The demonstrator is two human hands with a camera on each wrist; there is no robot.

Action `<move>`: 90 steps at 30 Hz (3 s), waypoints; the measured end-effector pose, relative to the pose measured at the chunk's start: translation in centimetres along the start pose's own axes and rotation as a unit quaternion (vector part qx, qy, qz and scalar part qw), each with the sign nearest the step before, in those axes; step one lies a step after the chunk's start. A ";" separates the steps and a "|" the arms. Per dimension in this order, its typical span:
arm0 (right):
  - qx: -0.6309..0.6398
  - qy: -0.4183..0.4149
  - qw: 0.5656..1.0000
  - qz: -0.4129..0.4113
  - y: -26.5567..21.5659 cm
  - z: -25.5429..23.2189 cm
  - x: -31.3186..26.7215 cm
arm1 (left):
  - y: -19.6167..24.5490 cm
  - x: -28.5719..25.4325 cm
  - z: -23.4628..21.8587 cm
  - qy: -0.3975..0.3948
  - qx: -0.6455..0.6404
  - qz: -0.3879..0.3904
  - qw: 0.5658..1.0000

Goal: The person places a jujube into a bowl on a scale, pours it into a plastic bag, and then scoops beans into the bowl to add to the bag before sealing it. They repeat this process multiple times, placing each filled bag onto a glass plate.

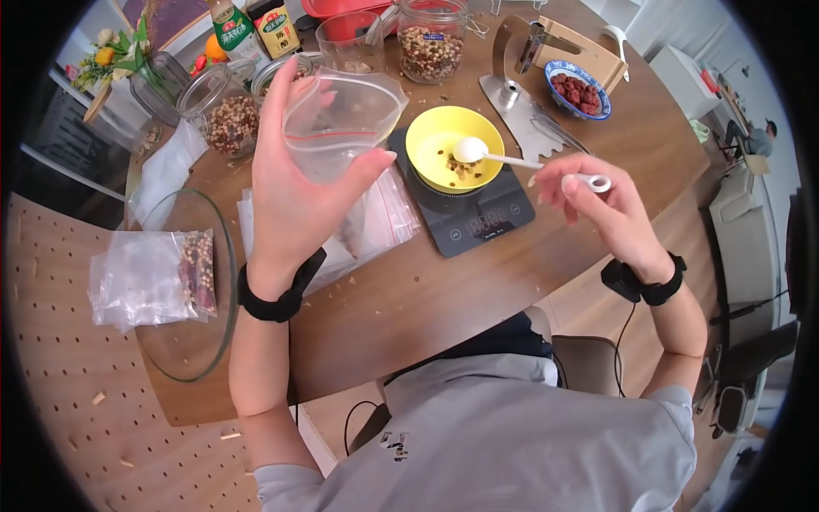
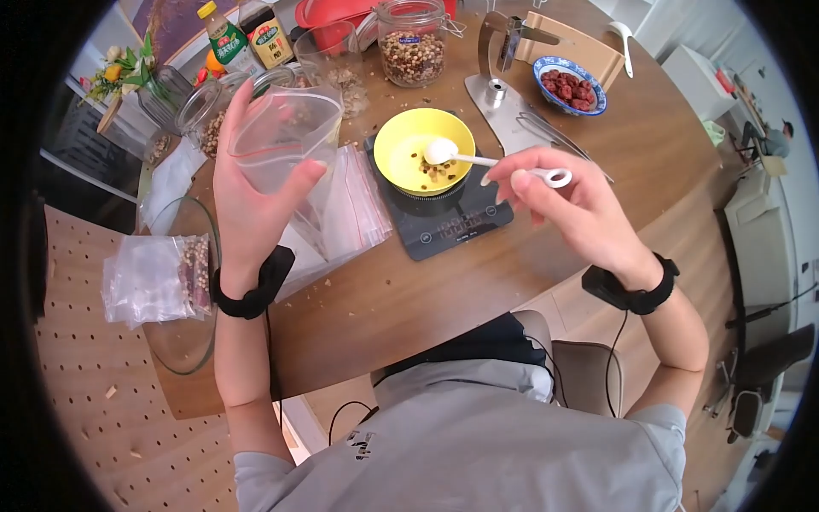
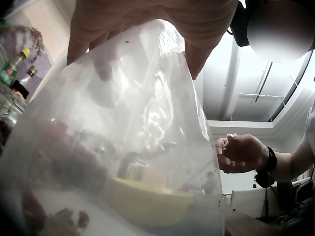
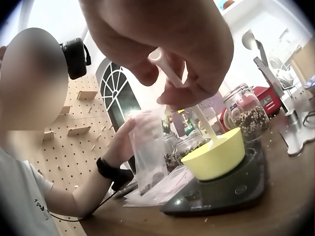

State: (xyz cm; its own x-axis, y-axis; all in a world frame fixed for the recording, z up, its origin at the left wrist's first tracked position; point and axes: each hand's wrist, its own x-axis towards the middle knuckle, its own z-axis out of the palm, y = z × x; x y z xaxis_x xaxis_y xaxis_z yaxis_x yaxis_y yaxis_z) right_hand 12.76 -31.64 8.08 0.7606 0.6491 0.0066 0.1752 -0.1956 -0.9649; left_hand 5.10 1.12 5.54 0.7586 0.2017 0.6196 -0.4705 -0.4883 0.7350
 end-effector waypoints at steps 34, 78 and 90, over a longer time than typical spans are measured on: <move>-0.361 0.039 0.916 -0.171 6.1 0.8 -1.7 | 0.5 0.1 0.2 0.010 0.007 0.003 1.000; -0.309 0.099 0.935 -0.143 7.3 1.1 1.8 | -0.9 -1.3 2.0 -0.091 0.095 -0.002 0.991; -0.308 0.058 0.926 -0.210 -3.5 1.3 4.7 | -0.7 -2.2 3.0 -0.120 0.091 -0.050 0.987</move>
State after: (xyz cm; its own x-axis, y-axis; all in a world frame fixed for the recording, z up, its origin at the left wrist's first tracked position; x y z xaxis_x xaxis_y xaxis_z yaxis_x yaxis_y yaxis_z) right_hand 14.95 -26.98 11.16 0.6007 0.6862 0.4103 0.7667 -0.3488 -0.5390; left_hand 5.13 -1.51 2.79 0.8924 0.0607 0.4471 -0.3152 -0.6251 0.7141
